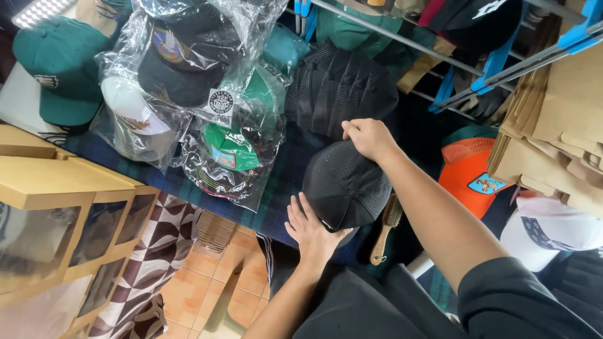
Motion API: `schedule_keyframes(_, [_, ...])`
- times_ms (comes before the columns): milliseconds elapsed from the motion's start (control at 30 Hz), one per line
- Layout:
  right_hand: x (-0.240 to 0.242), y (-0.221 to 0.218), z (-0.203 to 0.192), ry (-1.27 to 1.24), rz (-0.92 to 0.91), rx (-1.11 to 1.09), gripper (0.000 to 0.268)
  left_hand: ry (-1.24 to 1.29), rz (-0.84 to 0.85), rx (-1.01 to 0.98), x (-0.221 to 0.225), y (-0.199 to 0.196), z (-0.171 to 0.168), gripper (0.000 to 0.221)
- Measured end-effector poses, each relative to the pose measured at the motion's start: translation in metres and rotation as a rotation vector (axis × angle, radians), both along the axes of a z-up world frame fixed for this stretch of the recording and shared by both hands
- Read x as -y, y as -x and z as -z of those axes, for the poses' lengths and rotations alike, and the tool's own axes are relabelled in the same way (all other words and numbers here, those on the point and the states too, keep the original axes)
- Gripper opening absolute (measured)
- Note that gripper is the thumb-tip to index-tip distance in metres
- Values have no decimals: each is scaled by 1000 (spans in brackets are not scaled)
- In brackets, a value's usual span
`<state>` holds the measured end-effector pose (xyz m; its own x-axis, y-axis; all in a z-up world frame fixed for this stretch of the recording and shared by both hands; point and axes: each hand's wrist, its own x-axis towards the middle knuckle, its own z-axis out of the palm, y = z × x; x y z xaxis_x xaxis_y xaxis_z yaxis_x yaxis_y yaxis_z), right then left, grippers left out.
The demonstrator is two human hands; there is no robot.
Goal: A person uses a handheld steamer and a brush to prepare baseball caps by removing wrinkles and lint, then places them into individual cardboard display boxes.
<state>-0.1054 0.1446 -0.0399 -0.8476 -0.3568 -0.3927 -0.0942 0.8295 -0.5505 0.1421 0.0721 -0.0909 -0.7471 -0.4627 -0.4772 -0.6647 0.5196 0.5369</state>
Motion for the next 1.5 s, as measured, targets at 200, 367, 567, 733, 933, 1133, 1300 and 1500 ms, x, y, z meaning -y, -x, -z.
schedule_keyframes(200, [2,1,-5,-1,16,38,35,-32,39,-3,6,4,-12,154])
schedule_keyframes(367, [1,1,-4,15,44,24,33,-80,36,-47,6,2,1,156])
schedule_keyframes(567, [-13,-19,-1,191,-36,-356,19,-139,12,-49,16,3,-9,150])
schedule_keyframes(733, [-26,-58,-17,267,-164,-566,17,-154,64,-120,26,-8,1,141])
schedule_keyframes(933, [-23,-60,-25,272,-58,-276,31,-128,99,-183,29,-9,15,141])
schedule_keyframes(1133, [-32,-67,-26,332,147,-128,30,-179,178,-63,47,-12,0,143])
schedule_keyframes(1300, [-52,-113,-41,642,439,-238,35,-508,263,-416,81,-9,-32,100])
schedule_keyframes(1500, [-48,-145,-10,916,586,-286,44,-584,190,-761,83,57,-67,59])
